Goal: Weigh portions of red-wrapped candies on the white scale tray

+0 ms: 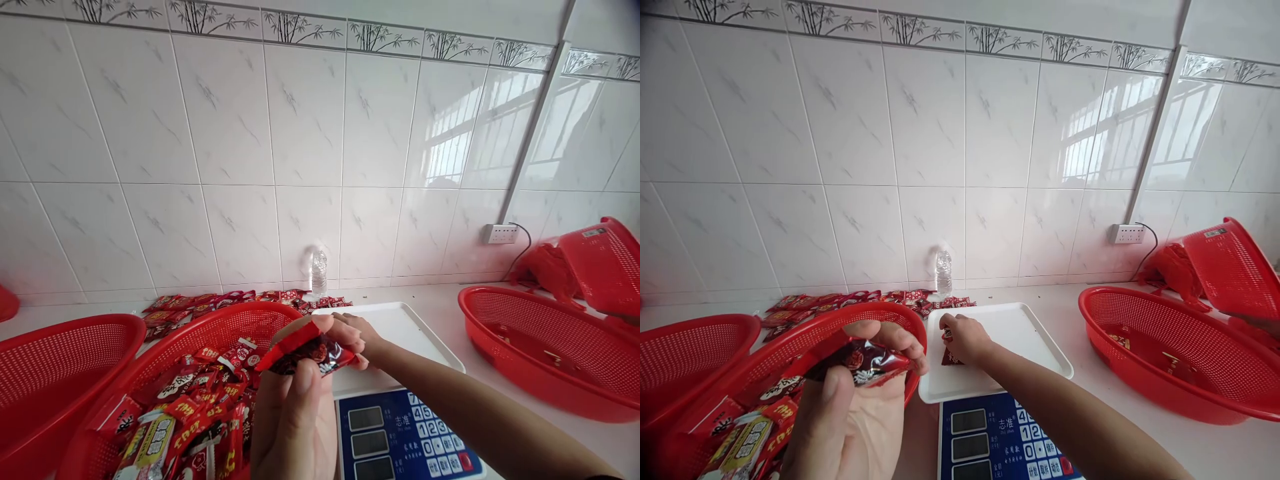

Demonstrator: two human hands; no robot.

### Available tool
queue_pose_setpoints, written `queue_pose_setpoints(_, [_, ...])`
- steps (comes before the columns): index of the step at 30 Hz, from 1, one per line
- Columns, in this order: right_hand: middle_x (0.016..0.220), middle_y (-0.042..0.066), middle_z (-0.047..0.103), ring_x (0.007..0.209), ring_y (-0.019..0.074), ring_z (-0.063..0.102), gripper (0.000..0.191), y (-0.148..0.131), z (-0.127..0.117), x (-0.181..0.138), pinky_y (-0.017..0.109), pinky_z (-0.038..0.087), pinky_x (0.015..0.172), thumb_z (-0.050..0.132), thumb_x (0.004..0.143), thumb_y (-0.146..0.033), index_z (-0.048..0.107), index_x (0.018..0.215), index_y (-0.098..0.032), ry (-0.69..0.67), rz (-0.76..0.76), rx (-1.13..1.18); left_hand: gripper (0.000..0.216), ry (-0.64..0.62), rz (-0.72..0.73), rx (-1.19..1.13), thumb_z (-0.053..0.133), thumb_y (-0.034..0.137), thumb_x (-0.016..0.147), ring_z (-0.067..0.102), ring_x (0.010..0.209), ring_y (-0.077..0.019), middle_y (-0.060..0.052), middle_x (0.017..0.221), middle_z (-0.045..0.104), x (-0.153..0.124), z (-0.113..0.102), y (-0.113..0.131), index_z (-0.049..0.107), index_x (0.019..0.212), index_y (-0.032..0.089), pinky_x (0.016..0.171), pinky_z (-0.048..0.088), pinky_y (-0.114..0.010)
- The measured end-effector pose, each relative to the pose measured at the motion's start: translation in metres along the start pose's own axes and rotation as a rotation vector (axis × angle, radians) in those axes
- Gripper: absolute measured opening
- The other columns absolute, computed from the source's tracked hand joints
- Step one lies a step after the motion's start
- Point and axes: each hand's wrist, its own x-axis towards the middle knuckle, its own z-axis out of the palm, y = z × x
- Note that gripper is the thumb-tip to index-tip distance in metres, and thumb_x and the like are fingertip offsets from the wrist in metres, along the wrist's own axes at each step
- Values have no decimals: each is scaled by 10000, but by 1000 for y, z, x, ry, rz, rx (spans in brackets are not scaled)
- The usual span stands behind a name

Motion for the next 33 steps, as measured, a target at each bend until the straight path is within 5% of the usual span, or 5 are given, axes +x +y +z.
queue_pose_setpoints(7, [864,-9,663,734,154,586,250,21,-30,-13,254,401,634,552,739,-185,550,978,-259,106,113,90,213,-52,-1,-18,579,374,884,643,787,-205,-64,847,681,-4,0,2,677,996,221,660,557,-319])
queue_pose_setpoints(17, [878,0,674,755,148,607,163,40,-21,-38,262,458,659,488,816,-335,544,936,-241,143,198,263,179,-155,0,32,582,353,887,626,805,-203,-56,888,667,-1,-3,6,691,978,243,696,546,-328])
queue_pose_setpoints(22, [821,1,662,707,153,607,296,49,-24,-39,282,477,645,357,911,-432,563,983,-233,133,202,286,196,-165,0,33,556,351,903,618,760,-186,-55,881,665,-1,-2,6,691,989,239,682,531,-318])
queue_pose_setpoints(28, [1113,63,677,996,222,624,391,51,-27,-55,383,468,864,367,931,-414,562,1227,-249,94,183,212,196,-167,-16,31,574,366,892,608,754,-184,-54,861,666,-2,-1,4,693,981,238,681,524,-314])
queue_pose_setpoints(33, [1394,69,514,1327,268,404,447,46,-27,-68,472,310,1076,463,899,-439,549,1309,-284,61,128,116,203,-208,-11,30,560,365,900,610,751,-189,-60,872,664,-1,-4,1,690,998,244,678,527,-320])
